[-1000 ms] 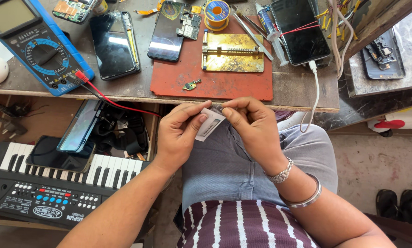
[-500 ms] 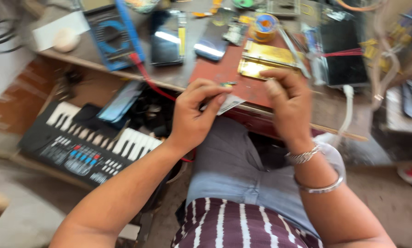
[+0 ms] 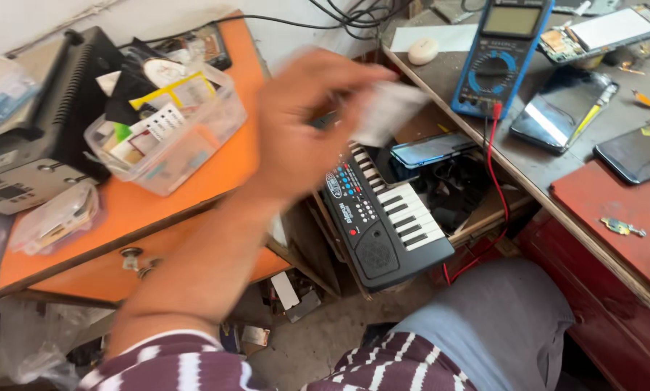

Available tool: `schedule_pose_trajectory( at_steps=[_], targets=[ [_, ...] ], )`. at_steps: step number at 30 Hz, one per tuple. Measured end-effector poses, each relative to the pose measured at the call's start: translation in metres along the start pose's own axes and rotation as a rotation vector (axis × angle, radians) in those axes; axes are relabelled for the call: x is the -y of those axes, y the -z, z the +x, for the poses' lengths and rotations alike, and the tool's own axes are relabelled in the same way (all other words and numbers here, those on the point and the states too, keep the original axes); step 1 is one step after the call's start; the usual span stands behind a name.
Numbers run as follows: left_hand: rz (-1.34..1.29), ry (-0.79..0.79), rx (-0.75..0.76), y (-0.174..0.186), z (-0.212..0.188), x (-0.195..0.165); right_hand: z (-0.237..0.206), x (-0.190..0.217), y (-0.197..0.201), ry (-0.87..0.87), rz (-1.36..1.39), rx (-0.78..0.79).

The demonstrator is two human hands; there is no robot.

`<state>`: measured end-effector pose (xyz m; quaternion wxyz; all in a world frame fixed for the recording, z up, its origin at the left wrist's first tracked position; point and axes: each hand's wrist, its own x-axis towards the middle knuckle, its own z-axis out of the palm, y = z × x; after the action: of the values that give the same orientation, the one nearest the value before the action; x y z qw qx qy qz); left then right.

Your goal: The person sits at a repair workbench and solders a small phone circuit board, using a soldering iron in one hand and tweezers in the other. They pause to rummage through a plastic spare-parts box, take out a small packet, then return to soldering and probing the board with the tweezers.

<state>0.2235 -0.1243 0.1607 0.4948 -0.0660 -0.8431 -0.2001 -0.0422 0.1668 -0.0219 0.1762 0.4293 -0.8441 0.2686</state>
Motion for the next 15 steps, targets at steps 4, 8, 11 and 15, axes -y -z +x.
schedule_pose_trajectory(
  at_steps=[4, 8, 11, 15],
  targets=[
    [0.584, -0.036, 0.06, 0.109, 0.014, -0.014, 0.012, 0.002, -0.006, 0.007, 0.012, 0.015],
    [0.927, 0.084, 0.176, 0.161, 0.006, -0.011, 0.01, -0.003, -0.011, 0.005, 0.03, 0.018],
    [1.006, 0.298, 0.268, 0.169, -0.009, 0.004, 0.005, -0.005, -0.017, -0.007, 0.046, 0.008],
    [1.106, 0.101, 0.28, 0.169, -0.021, 0.012, 0.001, -0.015, -0.014, -0.043, 0.074, -0.022]
  ],
)
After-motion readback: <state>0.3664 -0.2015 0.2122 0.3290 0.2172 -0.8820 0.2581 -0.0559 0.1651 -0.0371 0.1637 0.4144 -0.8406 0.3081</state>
